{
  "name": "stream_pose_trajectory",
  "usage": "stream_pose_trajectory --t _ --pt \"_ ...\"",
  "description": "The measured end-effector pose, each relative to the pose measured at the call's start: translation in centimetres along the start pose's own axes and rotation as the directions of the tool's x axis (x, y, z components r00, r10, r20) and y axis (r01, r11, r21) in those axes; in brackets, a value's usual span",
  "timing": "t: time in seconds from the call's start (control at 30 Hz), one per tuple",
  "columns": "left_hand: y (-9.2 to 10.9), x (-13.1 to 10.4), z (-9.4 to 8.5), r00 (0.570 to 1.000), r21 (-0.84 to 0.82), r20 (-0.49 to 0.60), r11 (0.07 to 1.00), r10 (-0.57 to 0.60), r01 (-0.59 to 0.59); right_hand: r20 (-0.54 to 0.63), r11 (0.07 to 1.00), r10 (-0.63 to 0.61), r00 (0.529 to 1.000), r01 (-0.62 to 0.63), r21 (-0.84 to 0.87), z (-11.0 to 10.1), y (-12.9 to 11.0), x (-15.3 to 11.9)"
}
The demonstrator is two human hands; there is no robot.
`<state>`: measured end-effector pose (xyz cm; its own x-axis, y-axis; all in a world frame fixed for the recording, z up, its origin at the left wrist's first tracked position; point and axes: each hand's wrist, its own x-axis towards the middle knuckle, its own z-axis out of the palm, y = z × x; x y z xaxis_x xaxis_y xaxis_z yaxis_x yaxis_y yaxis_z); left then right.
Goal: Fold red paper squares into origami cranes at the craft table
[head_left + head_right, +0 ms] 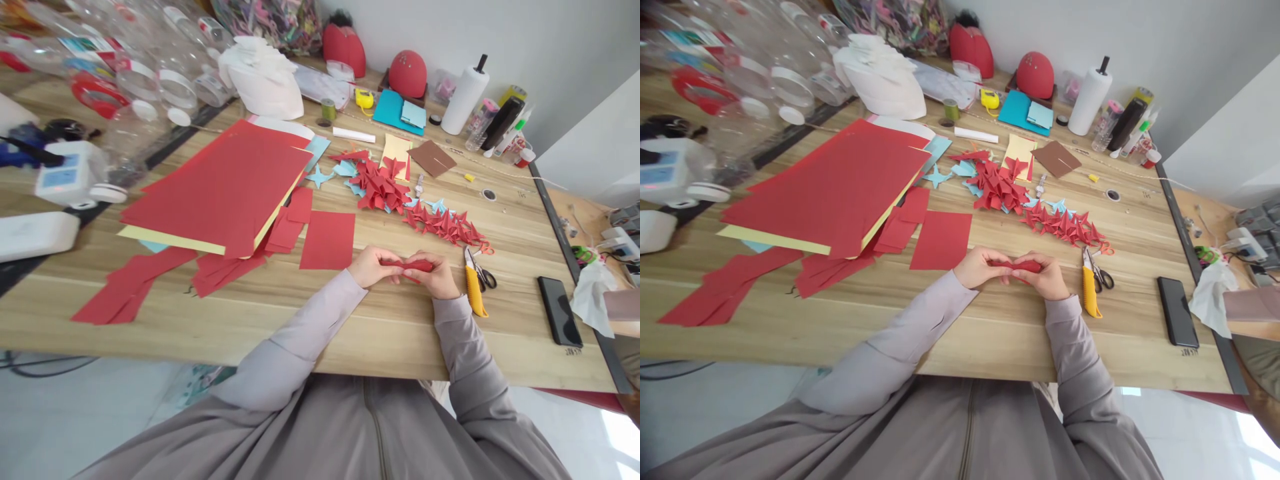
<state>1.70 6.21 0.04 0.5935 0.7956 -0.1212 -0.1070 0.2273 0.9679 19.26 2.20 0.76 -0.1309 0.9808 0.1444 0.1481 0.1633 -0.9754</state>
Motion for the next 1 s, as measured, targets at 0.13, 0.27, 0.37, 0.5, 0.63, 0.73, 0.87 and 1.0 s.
stream_pose_trajectory --t 0.13,0.27,0.37,0.5,0.63,0.73,0.87,1.0 --pt "0.02 -0.07 -0.28 1.000 0.041 0.020 0.999 -0.014 0.013 -0.003 0.999 0.007 1.000 -0.007 -0.042 0.02 -0.34 -0.04" --pt "-0.05 -0.02 -0.40 1.000 0.051 0.012 0.998 -0.023 0.022 -0.020 0.996 0.007 1.000 -0.008 -0.086 0.21 -0.21 -0.05" --pt "-0.03 0.01 -0.38 0.999 0.044 0.011 0.998 -0.034 0.033 -0.024 0.995 0.005 1.000 -0.008 -0.104 0.25 0.00 -0.02" --pt "0.04 0.02 -0.34 0.999 0.046 0.013 0.998 -0.035 0.035 -0.044 0.993 0.000 0.999 -0.005 -0.121 0.25 0.11 0.00" --pt "-0.17 0.05 -0.38 1.000 0.109 0.002 0.994 -0.014 0.014 -0.059 0.990 0.004 0.998 -0.012 -0.138 0.31 0.20 -0.05" --pt "-0.53 0.11 -0.40 1.000 0.195 -0.026 0.981 0.004 0.001 -0.044 0.988 0.033 0.998 -0.039 -0.147 0.33 0.38 -0.10" --pt "-0.85 0.20 -0.30 1.000 0.238 -0.027 0.971 -0.007 0.013 -0.080 0.982 0.088 0.993 -0.100 -0.161 0.36 0.48 -0.11" --pt "-0.80 0.22 -0.24 0.999 0.207 -0.030 0.978 0.010 -0.004 -0.139 0.977 0.125 0.982 -0.146 -0.156 0.47 0.29 -0.07"
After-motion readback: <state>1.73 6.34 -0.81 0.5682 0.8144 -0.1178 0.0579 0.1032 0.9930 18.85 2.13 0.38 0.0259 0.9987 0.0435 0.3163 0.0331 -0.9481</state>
